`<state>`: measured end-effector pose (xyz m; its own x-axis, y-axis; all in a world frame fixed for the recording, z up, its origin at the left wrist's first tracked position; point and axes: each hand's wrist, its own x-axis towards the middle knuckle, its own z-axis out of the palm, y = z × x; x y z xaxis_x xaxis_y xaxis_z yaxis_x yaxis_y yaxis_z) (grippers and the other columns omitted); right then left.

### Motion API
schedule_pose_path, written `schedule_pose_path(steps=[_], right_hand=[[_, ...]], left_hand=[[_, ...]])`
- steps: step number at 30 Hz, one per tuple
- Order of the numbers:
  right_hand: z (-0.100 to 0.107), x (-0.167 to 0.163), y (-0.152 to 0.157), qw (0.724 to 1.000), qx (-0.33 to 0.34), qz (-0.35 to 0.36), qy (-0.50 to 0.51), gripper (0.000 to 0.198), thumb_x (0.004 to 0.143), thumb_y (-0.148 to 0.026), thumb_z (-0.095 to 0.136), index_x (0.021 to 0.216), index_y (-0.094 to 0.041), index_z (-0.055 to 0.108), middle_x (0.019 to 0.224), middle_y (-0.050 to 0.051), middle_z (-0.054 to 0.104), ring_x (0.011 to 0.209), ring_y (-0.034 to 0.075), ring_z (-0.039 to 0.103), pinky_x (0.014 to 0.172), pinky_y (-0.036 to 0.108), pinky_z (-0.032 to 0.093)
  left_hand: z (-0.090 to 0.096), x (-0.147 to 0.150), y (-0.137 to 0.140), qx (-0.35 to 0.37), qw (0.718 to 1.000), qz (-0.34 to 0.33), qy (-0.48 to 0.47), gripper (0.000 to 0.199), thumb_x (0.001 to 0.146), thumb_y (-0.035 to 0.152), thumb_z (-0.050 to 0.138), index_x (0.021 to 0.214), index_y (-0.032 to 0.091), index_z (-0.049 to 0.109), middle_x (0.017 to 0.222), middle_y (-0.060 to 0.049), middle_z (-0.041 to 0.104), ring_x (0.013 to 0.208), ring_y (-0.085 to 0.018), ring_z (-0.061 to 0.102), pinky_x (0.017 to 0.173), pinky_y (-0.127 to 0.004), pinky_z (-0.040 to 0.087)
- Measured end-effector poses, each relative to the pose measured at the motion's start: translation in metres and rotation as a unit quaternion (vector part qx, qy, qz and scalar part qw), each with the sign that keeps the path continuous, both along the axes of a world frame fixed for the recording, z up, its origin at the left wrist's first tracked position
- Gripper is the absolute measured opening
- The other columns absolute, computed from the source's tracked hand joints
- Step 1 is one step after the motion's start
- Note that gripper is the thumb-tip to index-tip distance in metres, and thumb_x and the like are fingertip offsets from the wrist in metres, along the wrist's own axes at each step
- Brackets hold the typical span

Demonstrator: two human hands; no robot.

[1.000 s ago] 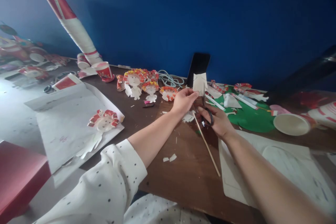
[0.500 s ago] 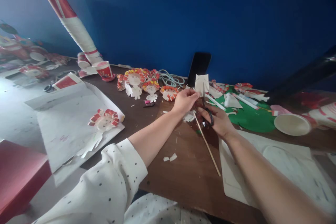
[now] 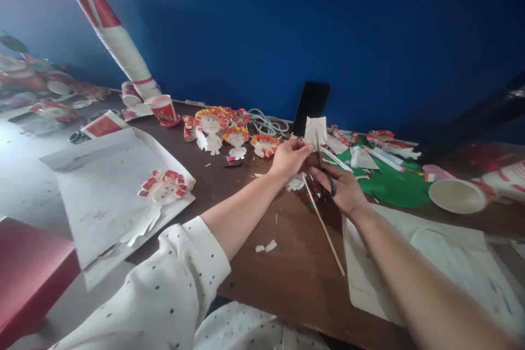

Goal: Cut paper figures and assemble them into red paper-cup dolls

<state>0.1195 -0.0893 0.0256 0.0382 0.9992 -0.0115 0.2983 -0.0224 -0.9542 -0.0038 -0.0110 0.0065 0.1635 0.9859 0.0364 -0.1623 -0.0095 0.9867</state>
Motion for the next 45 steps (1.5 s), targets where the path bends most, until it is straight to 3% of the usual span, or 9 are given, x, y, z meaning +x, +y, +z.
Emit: schedule_pose_path(steps=[9, 20, 31, 45], right_hand=[[0.001, 0.0, 0.0, 1.0, 0.013, 0.0, -0.016, 0.036, 0.071, -0.053, 0.067, 0.07, -0.017, 0.066, 0.052, -0.002, 0.052, 0.046, 0.009, 0.043, 0.044, 0.022, 0.034], [-0.008, 0.007, 0.002, 0.999, 0.025, 0.011, -0.027, 0.039, 0.074, -0.048, 0.066, 0.098, -0.018, 0.071, 0.051, -0.003, 0.051, 0.046, 0.011, 0.044, 0.044, 0.023, 0.033], [0.0, 0.002, 0.0, 1.0, 0.002, -0.002, -0.011, 0.04, 0.071, -0.053, 0.067, 0.082, -0.014, 0.069, 0.053, -0.002, 0.054, 0.046, 0.01, 0.046, 0.045, 0.023, 0.035], [-0.007, 0.007, 0.003, 1.0, 0.013, 0.005, -0.011, 0.037, 0.074, -0.051, 0.066, 0.091, -0.018, 0.07, 0.049, -0.003, 0.051, 0.044, 0.01, 0.044, 0.042, 0.023, 0.035]], left_hand=[[0.003, -0.001, -0.002, -0.003, 1.0, 0.003, 0.014, 0.021, 0.074, 0.035, 0.065, 0.071, 0.015, 0.058, 0.067, -0.002, 0.062, 0.06, -0.009, 0.055, 0.061, -0.022, 0.045], [0.001, 0.0, -0.001, 0.0, 1.0, 0.006, 0.014, 0.023, 0.073, 0.037, 0.064, 0.072, 0.015, 0.058, 0.067, -0.002, 0.061, 0.057, -0.009, 0.054, 0.058, -0.022, 0.043], [0.006, -0.003, -0.003, 0.006, 0.999, -0.021, 0.039, 0.021, 0.074, 0.035, 0.063, 0.073, 0.014, 0.058, 0.065, 0.0, 0.058, 0.055, -0.008, 0.05, 0.055, -0.021, 0.04], [0.012, -0.005, -0.004, -0.013, 0.998, -0.033, 0.043, 0.021, 0.074, 0.034, 0.065, 0.072, 0.014, 0.057, 0.06, 0.001, 0.055, 0.053, -0.007, 0.048, 0.056, -0.022, 0.039]])
